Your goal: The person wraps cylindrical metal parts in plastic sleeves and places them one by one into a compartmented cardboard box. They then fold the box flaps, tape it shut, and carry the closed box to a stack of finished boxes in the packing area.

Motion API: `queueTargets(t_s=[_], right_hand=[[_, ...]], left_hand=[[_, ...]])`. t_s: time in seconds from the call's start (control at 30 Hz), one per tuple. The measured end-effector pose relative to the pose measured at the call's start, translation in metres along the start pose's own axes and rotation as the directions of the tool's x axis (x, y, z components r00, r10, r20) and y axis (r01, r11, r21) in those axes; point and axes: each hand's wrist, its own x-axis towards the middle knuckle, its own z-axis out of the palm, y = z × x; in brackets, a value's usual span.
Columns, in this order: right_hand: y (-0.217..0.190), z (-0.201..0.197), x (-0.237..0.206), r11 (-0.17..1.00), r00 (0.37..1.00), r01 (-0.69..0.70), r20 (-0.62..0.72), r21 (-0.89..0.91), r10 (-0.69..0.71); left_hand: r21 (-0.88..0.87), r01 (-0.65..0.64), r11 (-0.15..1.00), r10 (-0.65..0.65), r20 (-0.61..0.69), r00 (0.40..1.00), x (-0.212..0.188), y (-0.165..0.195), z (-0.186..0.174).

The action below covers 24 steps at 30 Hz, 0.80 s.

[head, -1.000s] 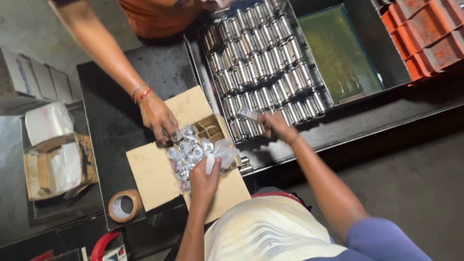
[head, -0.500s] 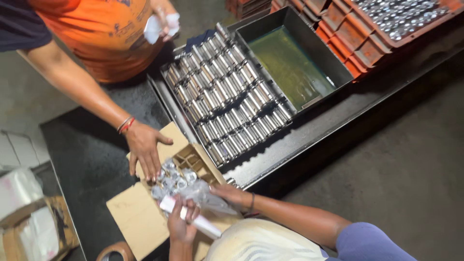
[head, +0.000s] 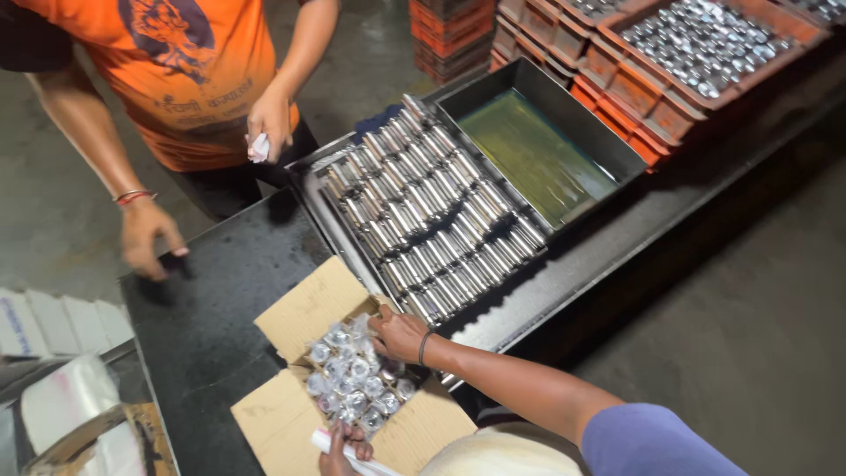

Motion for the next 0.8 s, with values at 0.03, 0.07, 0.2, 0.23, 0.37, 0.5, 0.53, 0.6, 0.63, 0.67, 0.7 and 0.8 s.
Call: queueTargets(t_s=[0.03,0.07,0.2,0.23,0.37,0.5,0.53,0.6,0.63,0.67,0.7,0.8], right_hand=[[0.000,0.000,0.001,1.000,0.998,0.023,-0.050,0.002,-0.023],[0.001,0.000,0.001,0.999,0.994,0.048,-0.099,0.008,-0.047],[0.007,-0.002,-0.015,0.994,0.983,0.064,-0.176,0.094,-0.046],[0.009,-0.002,-0.019,0.995,0.990,0.027,-0.143,0.101,-0.013],[0.015,0.005,-0.022,0.999,0.995,-0.044,-0.086,0.027,0.046],[0.023,0.010,0.005,0.990,0.997,-0.036,0.058,-0.137,0.045],[0.026,0.010,0.015,0.992,0.995,0.016,0.101,-0.125,-0.003],[0.033,0.006,0.036,0.988,0.978,0.124,0.177,-0.087,-0.107],[0.037,0.005,0.044,0.990,0.975,0.099,0.207,-0.096,-0.077],[0.041,0.003,0.051,0.992,0.969,0.074,0.243,-0.105,-0.047],[0.042,0.002,0.055,0.992,0.960,0.047,0.281,-0.115,-0.013],[0.039,-0.002,0.049,0.997,0.974,0.056,0.221,-0.049,-0.043]], left_hand=[[-0.020,0.014,1.000,-0.014,0.005,1.000,-0.001,0.001,0.000],[-0.038,0.026,0.999,-0.025,0.007,1.000,-0.003,0.002,0.002],[-0.062,-0.007,0.998,0.009,0.038,0.999,-0.011,0.006,0.003],[-0.076,-0.010,0.997,0.012,0.021,1.000,-0.012,0.005,0.003],[-0.119,-0.027,0.993,0.022,-0.038,0.999,-0.020,0.002,0.003],[-0.113,-0.018,0.993,0.010,-0.066,0.998,-0.023,-0.003,0.008],[-0.109,-0.017,0.994,0.010,-0.057,0.998,-0.023,-0.004,0.010],[-0.094,-0.026,0.995,0.022,-0.040,0.999,-0.023,-0.007,0.013],[-0.077,-0.035,0.996,0.031,-0.049,0.998,-0.024,-0.008,0.015],[-0.062,-0.040,0.997,0.037,-0.061,0.997,-0.024,-0.010,0.015],[-0.046,-0.041,0.998,0.037,-0.075,0.996,-0.025,-0.011,0.014],[-0.087,-0.033,0.996,0.033,-0.004,0.999,-0.028,-0.014,0.010]])
